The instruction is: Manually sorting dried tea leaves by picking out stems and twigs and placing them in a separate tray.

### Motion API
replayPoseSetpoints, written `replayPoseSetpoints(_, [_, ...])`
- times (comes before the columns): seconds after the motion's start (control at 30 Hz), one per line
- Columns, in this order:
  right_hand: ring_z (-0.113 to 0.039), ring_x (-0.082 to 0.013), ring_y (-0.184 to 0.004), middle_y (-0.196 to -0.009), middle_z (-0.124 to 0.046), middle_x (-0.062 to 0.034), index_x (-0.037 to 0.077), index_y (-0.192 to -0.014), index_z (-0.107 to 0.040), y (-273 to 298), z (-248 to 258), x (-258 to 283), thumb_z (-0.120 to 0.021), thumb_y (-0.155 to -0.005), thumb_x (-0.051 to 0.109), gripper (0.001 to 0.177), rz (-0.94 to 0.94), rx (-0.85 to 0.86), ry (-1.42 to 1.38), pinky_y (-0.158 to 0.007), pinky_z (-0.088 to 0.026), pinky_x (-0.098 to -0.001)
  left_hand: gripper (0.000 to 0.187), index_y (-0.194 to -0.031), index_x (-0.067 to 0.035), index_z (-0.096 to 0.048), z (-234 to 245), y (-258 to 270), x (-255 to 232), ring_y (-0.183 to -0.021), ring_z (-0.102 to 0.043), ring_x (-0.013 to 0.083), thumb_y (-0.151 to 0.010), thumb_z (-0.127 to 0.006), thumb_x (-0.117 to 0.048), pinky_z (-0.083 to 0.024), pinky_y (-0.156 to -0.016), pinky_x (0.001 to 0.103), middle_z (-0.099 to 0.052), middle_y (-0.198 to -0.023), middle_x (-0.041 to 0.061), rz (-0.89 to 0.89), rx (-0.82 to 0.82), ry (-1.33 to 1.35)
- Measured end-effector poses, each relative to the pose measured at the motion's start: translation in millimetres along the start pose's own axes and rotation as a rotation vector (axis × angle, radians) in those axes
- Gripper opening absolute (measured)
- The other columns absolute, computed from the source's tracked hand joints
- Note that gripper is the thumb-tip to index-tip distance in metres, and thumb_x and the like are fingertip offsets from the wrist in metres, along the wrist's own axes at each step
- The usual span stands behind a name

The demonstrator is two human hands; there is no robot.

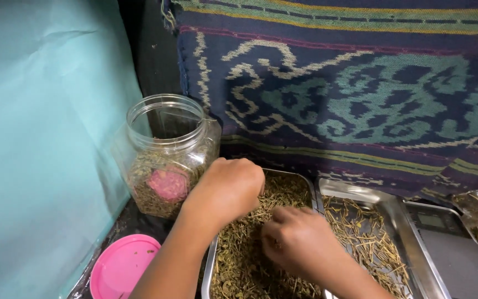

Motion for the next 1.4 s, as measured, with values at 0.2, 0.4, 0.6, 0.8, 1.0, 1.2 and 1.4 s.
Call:
replayPoseSetpoints(0.2, [-0.077, -0.0127, -0.090, -0.115, -0.070, 0.0227, 0.051, -0.106, -0.075, 45.5, 77.1, -84.0, -0.071, -0.081, 0.051, 0.026, -0.707, 0.411, 0.250, -0.080, -0.068, -0.0348, 0.030, -0.077, -0.001, -0.061, -20.0, -17.1, 10.8, -0.060, -0.059, 0.0167, -0.088, -0.041, 0.018, -0.062, -0.072, 0.034, -0.059, -0.070, 0.007, 0.130, 0.176, 0.020])
replayPoseSetpoints(0.4, [-0.080, -0.0068, -0.103, -0.131, -0.065, 0.0239, 0.050, -0.142, -0.046, 71.2, 112.9, -115.2, -0.057, -0.087, 0.062, 0.058, -0.989, 0.547, 0.374, -0.086, -0.076, -0.0326, 0.031, -0.075, -0.007, -0.071, -77.6, -57.8, 11.1, -0.064, -0.070, 0.0253, -0.080, -0.049, 0.014, -0.058, -0.056, 0.043, -0.070, -0.073, 0.006, -0.010, -0.027, -0.120])
replayPoseSetpoints(0.6, [-0.079, -0.0071, -0.090, -0.107, -0.075, 0.0213, 0.053, -0.135, -0.053, 60.5, 93.8, -92.9, -0.066, -0.079, 0.070, 0.059, -0.830, 0.515, 0.190, -0.073, -0.063, -0.0329, 0.033, -0.086, -0.007, -0.072, -63.9, -38.4, 1.3, -0.073, -0.070, 0.0244, -0.087, -0.044, 0.011, -0.060, -0.062, 0.042, -0.072, -0.085, 0.006, 0.058, 0.163, -0.133])
replayPoseSetpoints(0.8, [-0.075, -0.0074, -0.093, -0.110, -0.069, 0.0244, 0.058, -0.131, -0.053, 61.3, 79.0, -89.1, -0.065, -0.081, 0.070, 0.053, -0.750, 0.521, 0.184, -0.072, -0.059, -0.0336, 0.026, -0.090, -0.011, -0.076, -85.7, -40.5, 11.8, -0.077, -0.072, 0.0191, -0.093, -0.055, 0.003, -0.060, -0.061, 0.036, -0.074, -0.089, 0.000, 0.106, 0.240, -0.218])
replayPoseSetpoints(1.0, [-0.075, -0.0145, -0.090, -0.102, -0.073, 0.0199, 0.050, -0.125, -0.061, 61.4, 73.0, -85.8, -0.067, -0.080, 0.069, 0.050, -0.636, 0.408, 0.164, -0.071, -0.059, -0.0392, 0.029, -0.088, -0.009, -0.073, -81.7, -37.2, 6.7, -0.069, -0.069, 0.0171, -0.093, -0.050, 0.008, -0.059, -0.062, 0.034, -0.072, -0.082, 0.001, 0.067, 0.245, -0.188])
replayPoseSetpoints(1.2, [-0.076, -0.0157, -0.077, -0.097, -0.075, 0.0133, 0.043, -0.128, -0.064, 50.4, 52.0, -67.3, -0.071, -0.085, 0.061, 0.048, -0.464, 0.389, 0.027, -0.064, -0.060, -0.0384, 0.031, -0.069, -0.002, -0.066, -5.0, 7.6, -13.3, -0.056, -0.054, 0.0149, -0.087, -0.053, 0.019, -0.054, -0.062, 0.031, -0.061, -0.068, 0.007, -0.023, -0.034, -0.071])
replayPoseSetpoints(1.4, [-0.075, -0.0289, -0.083, -0.102, -0.072, 0.0060, 0.035, -0.128, -0.064, 49.4, 28.7, -53.1, -0.073, -0.086, 0.056, 0.047, -0.309, 0.331, -0.002, -0.064, -0.059, -0.0506, 0.013, -0.091, -0.018, -0.076, 57.6, 58.0, 6.9, -0.072, -0.051, 0.0178, -0.101, -0.068, -0.017, -0.036, -0.060, 0.033, -0.060, -0.075, -0.003, -0.156, -1.133, -0.298])
Point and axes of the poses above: each hand's wrist, its own y-axis away from the middle knuckle, its own z-axis out of the back of the hand, x = y × z, the point moved 6 cm from there along -y, towards the middle knuckle
